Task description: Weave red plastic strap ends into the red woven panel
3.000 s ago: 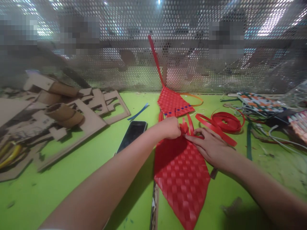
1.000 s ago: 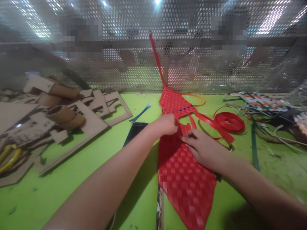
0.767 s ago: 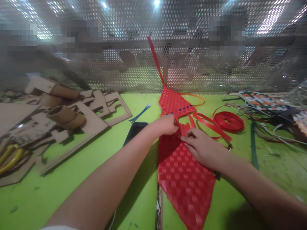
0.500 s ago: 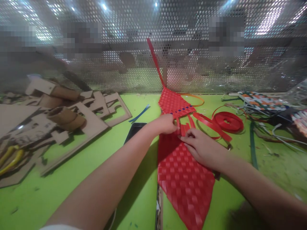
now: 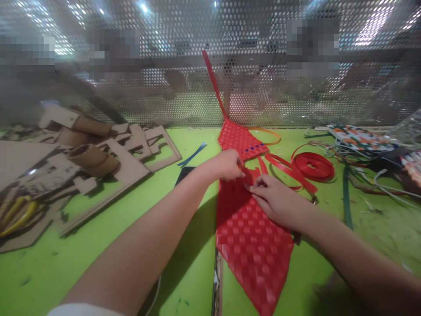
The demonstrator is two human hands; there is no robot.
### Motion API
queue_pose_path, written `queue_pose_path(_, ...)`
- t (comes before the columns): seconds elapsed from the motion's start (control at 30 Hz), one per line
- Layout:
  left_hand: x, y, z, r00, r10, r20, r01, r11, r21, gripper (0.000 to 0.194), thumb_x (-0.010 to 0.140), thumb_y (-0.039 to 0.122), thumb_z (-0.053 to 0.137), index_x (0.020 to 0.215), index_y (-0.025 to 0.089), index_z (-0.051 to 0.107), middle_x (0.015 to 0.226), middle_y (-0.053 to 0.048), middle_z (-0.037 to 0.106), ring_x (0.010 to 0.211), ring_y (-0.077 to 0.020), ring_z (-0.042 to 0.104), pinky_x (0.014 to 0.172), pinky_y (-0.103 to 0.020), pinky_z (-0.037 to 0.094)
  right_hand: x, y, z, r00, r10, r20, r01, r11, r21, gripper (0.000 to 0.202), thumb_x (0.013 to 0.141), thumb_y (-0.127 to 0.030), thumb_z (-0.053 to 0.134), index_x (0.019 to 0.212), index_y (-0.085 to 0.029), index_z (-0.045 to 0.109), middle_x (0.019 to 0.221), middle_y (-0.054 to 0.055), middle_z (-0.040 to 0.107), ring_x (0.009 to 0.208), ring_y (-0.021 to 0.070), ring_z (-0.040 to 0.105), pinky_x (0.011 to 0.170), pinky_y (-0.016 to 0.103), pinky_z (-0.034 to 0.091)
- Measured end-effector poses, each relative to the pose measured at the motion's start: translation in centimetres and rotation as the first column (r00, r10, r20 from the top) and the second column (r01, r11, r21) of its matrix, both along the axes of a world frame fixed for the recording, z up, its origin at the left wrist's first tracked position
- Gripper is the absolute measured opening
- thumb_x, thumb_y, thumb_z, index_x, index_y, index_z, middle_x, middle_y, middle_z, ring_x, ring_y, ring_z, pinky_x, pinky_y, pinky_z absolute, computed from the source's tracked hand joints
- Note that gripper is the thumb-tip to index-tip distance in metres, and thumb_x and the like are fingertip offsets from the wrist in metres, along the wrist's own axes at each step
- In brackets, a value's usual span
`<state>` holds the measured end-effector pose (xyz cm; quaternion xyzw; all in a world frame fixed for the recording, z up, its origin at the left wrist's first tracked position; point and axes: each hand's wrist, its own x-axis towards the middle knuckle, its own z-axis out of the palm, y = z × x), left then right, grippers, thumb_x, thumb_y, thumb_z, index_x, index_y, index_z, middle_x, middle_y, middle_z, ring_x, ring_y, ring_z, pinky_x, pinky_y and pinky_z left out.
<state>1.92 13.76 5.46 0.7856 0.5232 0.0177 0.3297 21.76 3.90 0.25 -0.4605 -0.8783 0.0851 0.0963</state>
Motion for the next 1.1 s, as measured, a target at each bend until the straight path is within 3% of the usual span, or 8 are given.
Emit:
queue_pose_path(0.2, -0.9, -0.9, 0.2, 0.990, -0.068, 0.121, 0.065, 0.997, 0.036, 0.019, 0.091, 0.030, 0.076, 0.105, 0.016, 0.076, 0.085, -0.003, 0.077, 0.065, -0.0150, 0.065, 0.059, -0.025, 0.047, 0.2, 0.3, -0.2, 0.999, -0.006, -0.052, 0.004, 0.999, -0.032, 0.037, 0.107, -0.023, 0.048, 0.117, -0.016, 0.083, 0.115, 0.016, 0.068, 0.102, 0.0262, 0.068, 0.098, 0.045, 0.058)
queue_pose_path(0.3, -1.1, -2.3, -1.0, 0.987, -0.087, 0.134, 0.079, 0.995, 0.058, 0.010, 0.094, 0.023, 0.067, 0.090, 0.017, 0.074, 0.080, -0.002, 0.074, 0.066, -0.0158, 0.064, 0.060, -0.025, 0.047, 0.3, 0.5, -0.5, 0.997, -0.013, -0.076, 0.010, 0.999, -0.035, 0.038, 0.108, -0.025, 0.048, 0.125, -0.016, 0.081, 0.117, 0.017, 0.069, 0.103, 0.0268, 0.069, 0.098, 0.045, 0.059)
queue_pose_path(0.37, -1.1, -3.4, -2.2, 0.990, -0.084, 0.117, 0.070, 0.991, 0.116, 0.014, 0.088, 0.010, 0.063, 0.079, 0.018, 0.070, 0.076, -0.002, 0.071, 0.069, -0.0172, 0.063, 0.063, -0.026, 0.046, 0.3, 0.6, -0.8, 0.996, -0.012, -0.084, 0.010, 1.000, -0.019, 0.040, 0.108, -0.025, 0.047, 0.130, -0.017, 0.080, 0.116, 0.017, 0.069, 0.103, 0.0273, 0.070, 0.097, 0.046, 0.059)
queue_pose_path(0.57, -0.6, -5.7, -4.8, 0.995, -0.028, 0.099, -0.007, 0.941, 0.337, 0.021, 0.091, 0.004, 0.052, 0.089, 0.018, 0.068, 0.097, -0.010, 0.068, 0.089, -0.0235, 0.065, 0.080, -0.032, 0.049, 0.5, 0.6, -0.9, 0.997, 0.006, -0.075, -0.006, 1.000, 0.007, 0.041, 0.108, -0.024, 0.047, 0.132, -0.015, 0.079, 0.116, 0.017, 0.069, 0.105, 0.0282, 0.071, 0.099, 0.047, 0.060)
queue_pose_path(0.9, -0.5, -5.5, -4.3, 0.999, 0.010, 0.038, -0.022, 0.941, 0.337, 0.012, 0.091, 0.010, 0.061, 0.088, 0.018, 0.069, 0.093, -0.013, 0.072, 0.089, -0.0301, 0.069, 0.076, -0.036, 0.048, 0.4, 0.2, -0.4, 0.998, 0.005, -0.070, -0.005, 1.000, 0.004, 0.040, 0.108, -0.023, 0.047, 0.131, -0.014, 0.080, 0.111, 0.017, 0.067, 0.098, 0.0279, 0.070, 0.093, 0.049, 0.063)
queue_pose_path(1.1, -0.4, -5.3, -4.5, 0.991, 0.064, 0.119, -0.092, 0.963, 0.252, 0.016, 0.091, 0.009, 0.062, 0.085, 0.019, 0.072, 0.083, -0.006, 0.075, 0.077, -0.0236, 0.068, 0.068, -0.031, 0.045, 0.1, 0.0, -0.3, 0.998, 0.002, -0.063, -0.002, 1.000, 0.003, 0.041, 0.109, -0.023, 0.046, 0.136, -0.016, 0.076, 0.112, 0.016, 0.067, 0.101, 0.0276, 0.071, 0.092, 0.047, 0.063)
